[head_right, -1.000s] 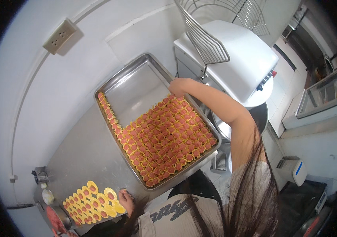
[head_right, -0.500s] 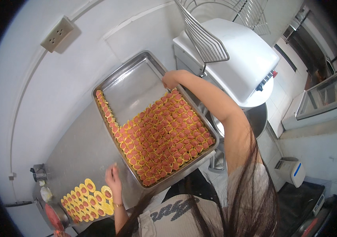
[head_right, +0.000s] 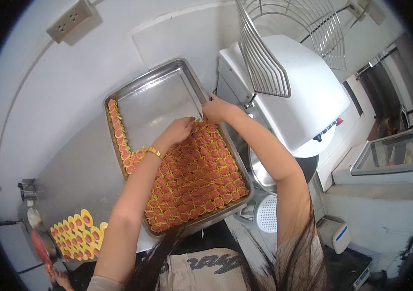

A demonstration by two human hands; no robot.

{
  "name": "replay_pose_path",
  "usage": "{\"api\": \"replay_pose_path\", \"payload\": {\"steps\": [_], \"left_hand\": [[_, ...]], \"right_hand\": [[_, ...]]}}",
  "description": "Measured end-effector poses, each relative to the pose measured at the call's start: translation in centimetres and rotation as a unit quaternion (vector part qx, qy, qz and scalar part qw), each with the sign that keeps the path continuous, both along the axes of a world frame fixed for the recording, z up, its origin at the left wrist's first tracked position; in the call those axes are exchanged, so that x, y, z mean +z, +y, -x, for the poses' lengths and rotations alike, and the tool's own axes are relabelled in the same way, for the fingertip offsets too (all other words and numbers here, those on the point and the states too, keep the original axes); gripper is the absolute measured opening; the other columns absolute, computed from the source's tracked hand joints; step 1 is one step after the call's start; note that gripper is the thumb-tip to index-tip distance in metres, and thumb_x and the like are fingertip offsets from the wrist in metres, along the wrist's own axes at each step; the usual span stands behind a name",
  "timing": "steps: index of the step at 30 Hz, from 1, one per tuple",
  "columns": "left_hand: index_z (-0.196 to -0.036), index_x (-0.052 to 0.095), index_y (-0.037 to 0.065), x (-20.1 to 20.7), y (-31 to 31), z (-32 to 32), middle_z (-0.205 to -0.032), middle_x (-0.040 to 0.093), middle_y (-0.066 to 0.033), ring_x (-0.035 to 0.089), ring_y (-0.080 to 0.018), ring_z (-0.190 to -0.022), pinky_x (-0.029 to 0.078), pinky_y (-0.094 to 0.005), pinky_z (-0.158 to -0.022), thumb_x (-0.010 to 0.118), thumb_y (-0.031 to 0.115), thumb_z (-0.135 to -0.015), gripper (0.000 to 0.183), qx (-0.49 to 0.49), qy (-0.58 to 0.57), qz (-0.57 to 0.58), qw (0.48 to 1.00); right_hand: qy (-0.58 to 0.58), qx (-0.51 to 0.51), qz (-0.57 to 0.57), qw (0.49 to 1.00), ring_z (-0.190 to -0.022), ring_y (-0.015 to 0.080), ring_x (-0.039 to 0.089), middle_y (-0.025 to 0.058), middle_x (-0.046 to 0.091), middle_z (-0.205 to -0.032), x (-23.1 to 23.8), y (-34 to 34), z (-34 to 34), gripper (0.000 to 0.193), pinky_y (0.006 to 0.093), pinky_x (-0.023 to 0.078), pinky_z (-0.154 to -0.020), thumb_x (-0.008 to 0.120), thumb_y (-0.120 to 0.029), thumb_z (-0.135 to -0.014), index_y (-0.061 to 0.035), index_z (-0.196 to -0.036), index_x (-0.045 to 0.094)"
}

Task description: The person repeatedly picks up yellow dough circles with red filling, folds them into half-moon shapes, and places them on a metal tray. Another person works alongside at the same table, also handling dough and filling.

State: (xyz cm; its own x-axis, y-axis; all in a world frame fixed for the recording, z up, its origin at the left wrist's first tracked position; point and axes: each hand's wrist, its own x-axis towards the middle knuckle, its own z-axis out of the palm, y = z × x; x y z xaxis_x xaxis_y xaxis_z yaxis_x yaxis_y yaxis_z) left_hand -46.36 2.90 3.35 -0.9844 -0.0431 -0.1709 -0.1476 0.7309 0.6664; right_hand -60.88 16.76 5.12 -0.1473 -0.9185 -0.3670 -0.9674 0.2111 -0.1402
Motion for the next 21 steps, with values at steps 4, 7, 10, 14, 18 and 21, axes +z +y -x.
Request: {"api": "replay_pose_path", "payload": {"steps": [4,7,10,14,18,21], "left_hand": [[-0.116,0.058,-0.002,-0.1,0.3,1.4,-0.112,0.061,-0.0217,0.056,-0.0381,-0.106,0.043,-0.0421,-0.094,0.041,0.023,-0.093,0.038,-0.034,-0.091,0.009,0.995],[-0.116,0.058,-0.002,1.1,-0.2,1.0,-0.113,0.061,-0.0217,0.056,-0.0378,-0.107,0.043,-0.0416,-0.094,0.04,0.024,-0.094,0.038,-0.016,-0.072,0.006,0.997],[-0.116,0.058,-0.002,2.8,-2.6,-1.1,-0.114,0.061,-0.0214,0.055,-0.037,-0.109,0.042,-0.0402,-0.095,0.039,0.026,-0.096,0.039,0.042,0.03,-0.027,0.998],[-0.118,0.057,-0.002,5.6,-7.0,-7.3,-0.119,0.06,-0.0186,0.056,-0.0316,-0.112,0.041,-0.0363,-0.097,0.038,0.032,-0.099,0.043,0.117,0.082,-0.058,0.988],[-0.123,0.054,-0.002,7.0,-8.6,-16.7,-0.116,0.063,-0.0141,0.057,-0.0232,-0.111,0.042,-0.0339,-0.096,0.039,0.035,-0.1,0.045,0.207,0.085,-0.112,0.968],[-0.12,0.055,-0.002,6.9,-8.2,-23.7,-0.109,0.065,-0.0133,0.059,-0.0217,-0.105,0.042,-0.0327,-0.093,0.039,0.033,-0.1,0.043,0.284,0.072,-0.151,0.944]], "right_hand": [[-0.003,-0.015,-0.063,0.998,-0.113,0.0243,0.054,0.0096,0.063,-0.111,0.6,-0.3,0.0,0.023,0.0544,0.016,-0.112,0.062,-0.025,-0.079,-0.0148,-0.096,0.072],[-0.027,-0.032,-0.053,0.998,-0.113,0.0254,0.055,0.0106,0.062,-0.114,0.9,-0.6,-0.2,0.029,0.0519,0.015,-0.114,0.06,-0.022,-0.081,-0.0138,-0.107,0.069],[-0.061,-0.023,0.022,0.998,-0.106,0.028,0.058,0.0108,0.063,-0.109,0.8,-0.8,-0.7,0.035,0.0466,0.026,-0.11,0.059,-0.016,-0.08,-0.0115,-0.115,0.064],[-0.109,-0.051,0.031,0.992,-0.101,0.029,0.059,0.0122,0.064,-0.104,0.6,-1.2,-1.5,0.037,0.0391,0.044,-0.093,0.055,-0.007,-0.079,-0.0084,-0.115,0.064],[-0.139,-0.037,0.0,0.99,-0.096,0.0305,0.06,0.0145,0.064,-0.101,0.5,-1.2,-2.4,0.039,0.0383,0.048,-0.083,0.052,-0.003,-0.078,-0.0075,-0.115,0.064],[-0.144,-0.027,-0.001,0.989,-0.094,0.0309,0.061,0.016,0.064,-0.103,0.4,-1.1,-2.4,0.041,0.0367,0.048,-0.085,0.05,0.0,-0.077,-0.0075,-0.115,0.064]]}}
